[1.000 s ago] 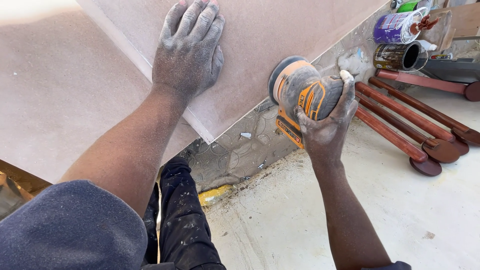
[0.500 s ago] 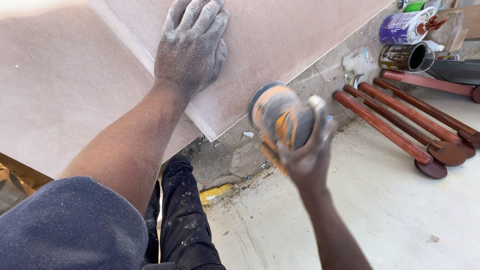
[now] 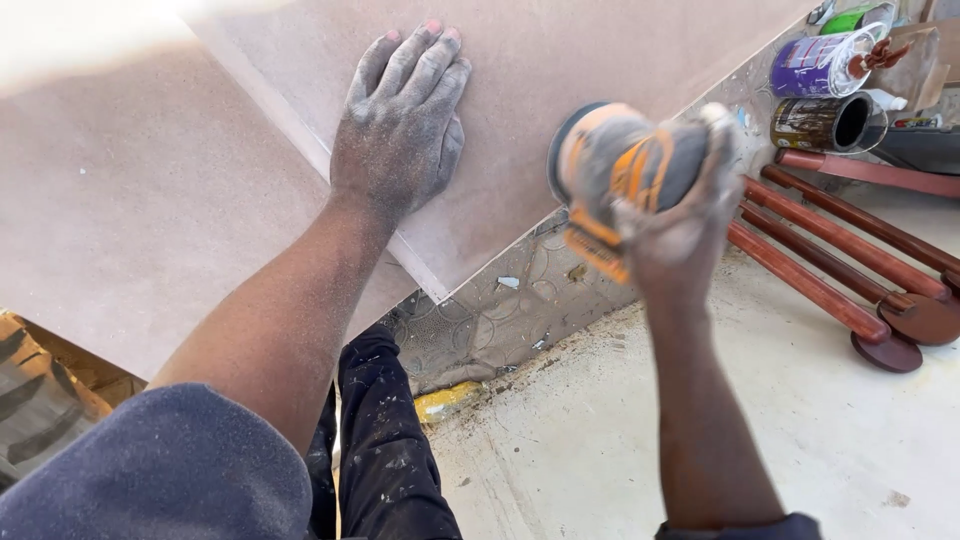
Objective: The person uses an electric sander to smooth the edges and surfaces of a wooden board. They move the sander along the edges and flat surfaces, then flip the board to sand the other side.
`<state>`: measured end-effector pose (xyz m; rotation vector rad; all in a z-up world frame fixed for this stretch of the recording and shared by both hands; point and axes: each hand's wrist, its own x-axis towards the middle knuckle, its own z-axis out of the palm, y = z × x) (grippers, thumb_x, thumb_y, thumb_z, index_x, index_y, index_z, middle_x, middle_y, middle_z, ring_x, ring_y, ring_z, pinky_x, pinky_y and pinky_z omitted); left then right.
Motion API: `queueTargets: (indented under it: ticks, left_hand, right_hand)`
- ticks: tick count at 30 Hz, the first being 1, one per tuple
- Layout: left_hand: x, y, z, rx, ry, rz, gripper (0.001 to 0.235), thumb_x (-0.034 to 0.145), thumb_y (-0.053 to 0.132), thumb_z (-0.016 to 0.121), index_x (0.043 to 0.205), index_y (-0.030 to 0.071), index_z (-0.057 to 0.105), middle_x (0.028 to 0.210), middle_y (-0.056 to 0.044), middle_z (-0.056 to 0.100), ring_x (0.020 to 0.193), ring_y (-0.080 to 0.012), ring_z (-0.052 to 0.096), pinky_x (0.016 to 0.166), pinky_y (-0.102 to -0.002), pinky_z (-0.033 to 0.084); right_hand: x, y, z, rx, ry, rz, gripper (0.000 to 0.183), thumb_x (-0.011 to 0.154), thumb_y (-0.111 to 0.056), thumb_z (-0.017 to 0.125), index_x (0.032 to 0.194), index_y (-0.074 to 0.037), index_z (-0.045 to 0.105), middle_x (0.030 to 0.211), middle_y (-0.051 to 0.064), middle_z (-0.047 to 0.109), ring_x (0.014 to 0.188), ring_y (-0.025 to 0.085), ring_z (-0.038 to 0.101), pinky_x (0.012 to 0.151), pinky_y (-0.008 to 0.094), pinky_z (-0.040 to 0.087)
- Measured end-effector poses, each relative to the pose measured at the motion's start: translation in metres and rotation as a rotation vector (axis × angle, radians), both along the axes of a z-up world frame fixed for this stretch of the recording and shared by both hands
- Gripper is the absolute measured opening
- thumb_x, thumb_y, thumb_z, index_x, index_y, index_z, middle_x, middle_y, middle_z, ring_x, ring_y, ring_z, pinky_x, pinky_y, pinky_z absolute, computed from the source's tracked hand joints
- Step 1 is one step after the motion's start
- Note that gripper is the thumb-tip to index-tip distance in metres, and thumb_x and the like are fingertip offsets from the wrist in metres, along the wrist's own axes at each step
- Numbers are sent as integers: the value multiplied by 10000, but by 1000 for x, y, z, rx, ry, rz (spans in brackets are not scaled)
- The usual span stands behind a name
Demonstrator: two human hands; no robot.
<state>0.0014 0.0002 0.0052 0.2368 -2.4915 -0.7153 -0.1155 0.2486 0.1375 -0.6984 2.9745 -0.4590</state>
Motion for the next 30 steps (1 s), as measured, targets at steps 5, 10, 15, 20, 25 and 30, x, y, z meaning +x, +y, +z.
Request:
queueTargets:
  ticks: [5, 10, 15, 20, 25, 30]
  left_hand:
    - [0, 0, -2, 7, -8, -5, 438, 925, 169, 580, 1318, 10, 689, 1458, -144, 612, 1410, -320, 492, 1190, -513, 326]
    - [0, -4, 3, 19, 25, 19, 418, 931, 132, 575, 1308, 10, 708, 1430, -140, 643, 1394, -309, 520, 1189, -491, 333]
    - [3, -6, 9, 171, 32, 0, 418, 949, 107, 503, 1299, -22, 692, 1400, -155, 649, 1383, -318, 537, 1207, -490, 335]
    - [2, -9, 10, 142, 27, 14, 394, 979, 124, 510, 1300, -12, 694, 1381, -144, 664, 1363, -307, 558, 1196, -481, 363]
    - [5, -5, 9, 6, -19, 56, 385, 1011, 257, 619, 1289, 6, 705, 1347, -126, 679, 1308, -300, 601, 1134, -473, 439]
    - [9, 3, 1, -228, -207, 128, 518, 991, 481, 614, 1351, 111, 657, 1359, -74, 586, 1370, -233, 538, 1205, -428, 397]
  right_hand:
    - [-113, 38, 3, -125, 59, 342, 935, 907, -200, 804, 1616, -128, 199, 1339, 207, 456, 1208, 322, 507, 1081, 435, 521]
    - [-63, 2, 24, -47, 4, 406, 957, 781, 39, 672, 1578, -95, 159, 1331, 271, 374, 1255, 413, 511, 1047, 550, 610]
    - [93, -20, 17, 65, 14, 194, 1197, 654, -449, 992, 1534, -54, 282, 1370, 292, 438, 1178, 452, 612, 831, 505, 622]
    - [153, -10, 1, -59, -129, 90, 1138, 711, -234, 942, 1586, -162, 217, 1251, 186, 424, 959, 358, 662, 616, 441, 632]
    - [111, 5, -16, -204, -21, 201, 1331, 695, -109, 988, 1646, -250, 67, 1308, 210, 395, 1036, 324, 655, 601, 341, 688]
    - [10, 17, -1, -210, -9, 101, 993, 857, -123, 812, 1590, -4, 153, 1247, 383, 419, 1009, 464, 605, 759, 554, 625]
